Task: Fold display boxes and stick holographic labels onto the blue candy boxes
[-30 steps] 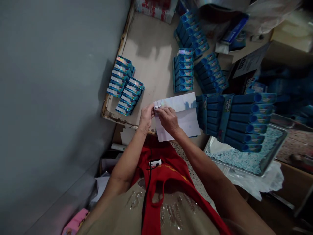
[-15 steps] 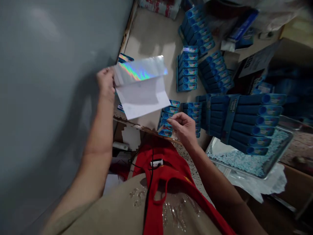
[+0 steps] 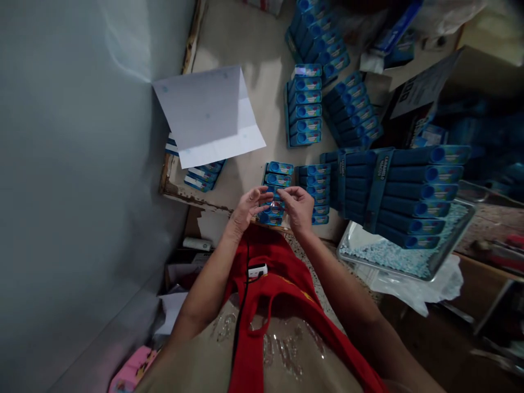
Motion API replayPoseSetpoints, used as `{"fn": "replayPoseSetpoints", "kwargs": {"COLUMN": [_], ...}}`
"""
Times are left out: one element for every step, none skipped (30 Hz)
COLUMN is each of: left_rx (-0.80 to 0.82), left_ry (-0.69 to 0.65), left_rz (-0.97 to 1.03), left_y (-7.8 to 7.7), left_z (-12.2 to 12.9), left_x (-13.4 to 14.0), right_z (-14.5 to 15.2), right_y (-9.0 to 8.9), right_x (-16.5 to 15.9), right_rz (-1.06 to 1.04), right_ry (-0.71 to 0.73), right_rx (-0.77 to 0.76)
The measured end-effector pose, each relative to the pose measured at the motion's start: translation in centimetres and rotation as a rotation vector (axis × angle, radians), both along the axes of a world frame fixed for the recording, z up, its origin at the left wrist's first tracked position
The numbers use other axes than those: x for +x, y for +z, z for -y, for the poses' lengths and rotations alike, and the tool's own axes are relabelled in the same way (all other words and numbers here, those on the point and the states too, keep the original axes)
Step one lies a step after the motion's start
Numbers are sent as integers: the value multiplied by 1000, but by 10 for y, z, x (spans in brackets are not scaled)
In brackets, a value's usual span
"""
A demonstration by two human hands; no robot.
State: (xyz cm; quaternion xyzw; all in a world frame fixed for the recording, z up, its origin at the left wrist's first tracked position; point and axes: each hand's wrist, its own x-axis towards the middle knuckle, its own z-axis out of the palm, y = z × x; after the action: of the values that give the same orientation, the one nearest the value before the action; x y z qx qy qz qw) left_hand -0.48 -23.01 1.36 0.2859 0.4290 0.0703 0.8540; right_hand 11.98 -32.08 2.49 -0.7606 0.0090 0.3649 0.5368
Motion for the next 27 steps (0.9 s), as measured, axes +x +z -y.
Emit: {"fn": "replayPoseSetpoints", "kwargs": {"left_rx": [-38, -44, -40, -38, -43, -52, -66, -79, -87, -92, -101, -123, -157, -182, -184, -156, -98, -14, 73, 140, 178, 198, 209, 212, 201, 180, 147], "left_ry": [6, 10, 11, 7, 0, -7, -15, -25, -34, -37, -32, -27, -27, -29, -40, -62, -94, -126, -155, -187, -216, -230, -228, -209, -182, -151, -124], "left_rz": [22, 26, 17, 2, -16, -31, -40, -47, -55, -64, -73, -80, -84, -94, -112, -144, -189, -243, -292, -323, -331, -323, -305, -284, -265, -251, -237], "left_y": [-2, -3, -4, -5, -5, -6, -7, -8, -9, -10, -10, -10, -10, -10, -10, -10, -11, -11, -12, -13, -14, -14, -15, -15, -16, -16, -16], "left_z": [1, 0, -1, -3, -3, -3, -2, -1, -1, -2, -3, -5, -8, -11, -14, -16, -18, -20, -22, -23, -25, -27, -29, -32, -34, -35, -36], "left_x": [5, 10, 14, 19, 24, 28, 32, 35, 38, 40, 41, 43, 44, 45, 47, 48, 49, 50, 51, 50, 49, 47, 44, 40, 37, 34, 32], "right_z": [1, 2, 2, 3, 4, 5, 6, 7, 8, 9, 10, 11, 12, 13, 14, 14, 14, 13, 12, 11, 10, 8, 7, 5, 4, 3, 2], "right_y": [-3, -6, -8, -9, -10, -11, -11, -11, -11, -10, -10, -10, -10, -10, -11, -11, -11, -12, -12, -12, -11, -10, -9, -8, -6, -4, -3], "right_x": [0, 0, 0, 0, 0, 0, 1, 2, 3, 4, 5, 6, 7, 7, 7, 7, 7, 8, 9, 10, 12, 13, 15, 17, 18, 19, 19], "right_rz": [96, 183, 250, 294, 317, 324, 321, 310, 293, 272, 249, 223, 194, 163, 131, 100, 72, 49, 32, 18, 8, 1, -9, -22, -38, -53, -63], "right_ry": [8, 16, 29, 44, 63, 81, 95, 103, 103, 96, 81, 63, 45, 30, 19, 14, 13, 11, 6, 0, -3, -2, 4, 14, 23, 26, 23], "right_rx": [-20, -32, -34, -29, -20, -11, -2, 2, 1, -6, -18, -31, -41, -47, -49, -47, -42, -33, -23, -15, -12, -14, -22, -31, -38, -41, -38]}}
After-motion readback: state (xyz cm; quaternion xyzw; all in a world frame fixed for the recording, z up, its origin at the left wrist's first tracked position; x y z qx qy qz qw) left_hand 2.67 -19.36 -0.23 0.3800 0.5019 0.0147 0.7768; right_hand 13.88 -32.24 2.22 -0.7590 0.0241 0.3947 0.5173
